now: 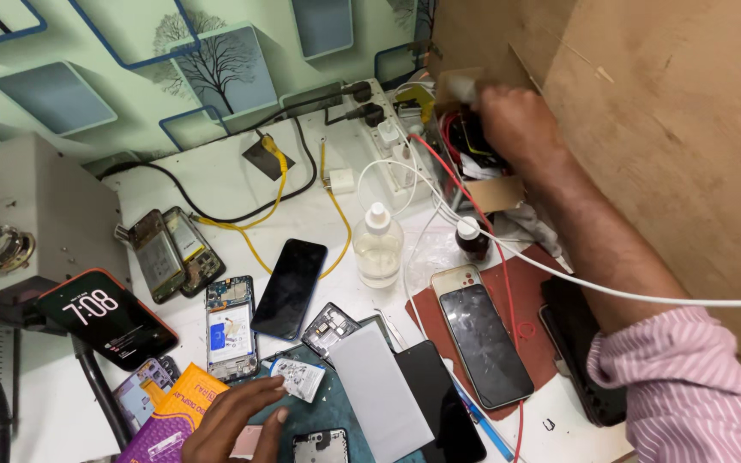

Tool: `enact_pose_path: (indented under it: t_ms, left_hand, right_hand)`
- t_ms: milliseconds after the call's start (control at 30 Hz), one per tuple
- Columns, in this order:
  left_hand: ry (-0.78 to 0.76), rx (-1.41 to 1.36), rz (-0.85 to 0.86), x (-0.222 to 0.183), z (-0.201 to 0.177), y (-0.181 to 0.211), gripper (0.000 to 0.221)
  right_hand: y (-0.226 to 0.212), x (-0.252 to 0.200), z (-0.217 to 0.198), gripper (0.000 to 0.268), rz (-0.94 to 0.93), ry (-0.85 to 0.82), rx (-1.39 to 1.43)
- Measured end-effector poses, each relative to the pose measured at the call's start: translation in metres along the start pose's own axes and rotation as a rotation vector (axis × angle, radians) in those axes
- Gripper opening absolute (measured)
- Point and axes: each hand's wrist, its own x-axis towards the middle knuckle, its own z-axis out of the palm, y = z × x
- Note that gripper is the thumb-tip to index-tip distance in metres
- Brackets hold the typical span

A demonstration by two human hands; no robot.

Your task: The person applies adhesive from a tube to the perimeter of a phone frame and then applies red adhesive tape to the edge of the frame.

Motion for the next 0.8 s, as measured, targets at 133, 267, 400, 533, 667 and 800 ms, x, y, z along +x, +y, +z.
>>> enact_pose_path:
  t_ms: [133,267,400,533,667,800]
  left_hand:
    - [0.011,-0.008,-0.024,0.000,-0.001,-0.010,0.020]
    - [0.011,-0.001,0.016,0.005,-0.003,-0.008,0.020]
    - [0.047,0.027,-0.002,0.007,0.000,0.005,0.021]
    - [0.056,0.032,0.031,0.002,-0.002,0.014,0.021]
    - [0.082,0.013,0.075,-0.008,-0.013,0.004,0.020]
    - [0.099,0.052,0.088,-0.023,-0.028,-0.030,0.017]
  right_hand:
    - [0.019,-0.022,-0.021,0.025,0.075,0.210,0.052]
    - [0.018,-0.039,-0.032,0.031,0.052,0.229,0.002]
    - [0.008,-0.042,-0.028,0.010,0.053,-0.063,-0.104]
    - [-0.008,-0.027,-0.008,0.009,-0.054,-0.033,-0.068]
    - [-0.017,0.025,0.013,0.017,-0.125,-0.190,0.009]
    - [-0.028,0.057,0.034,0.043,-0.131,-0.393,0.054]
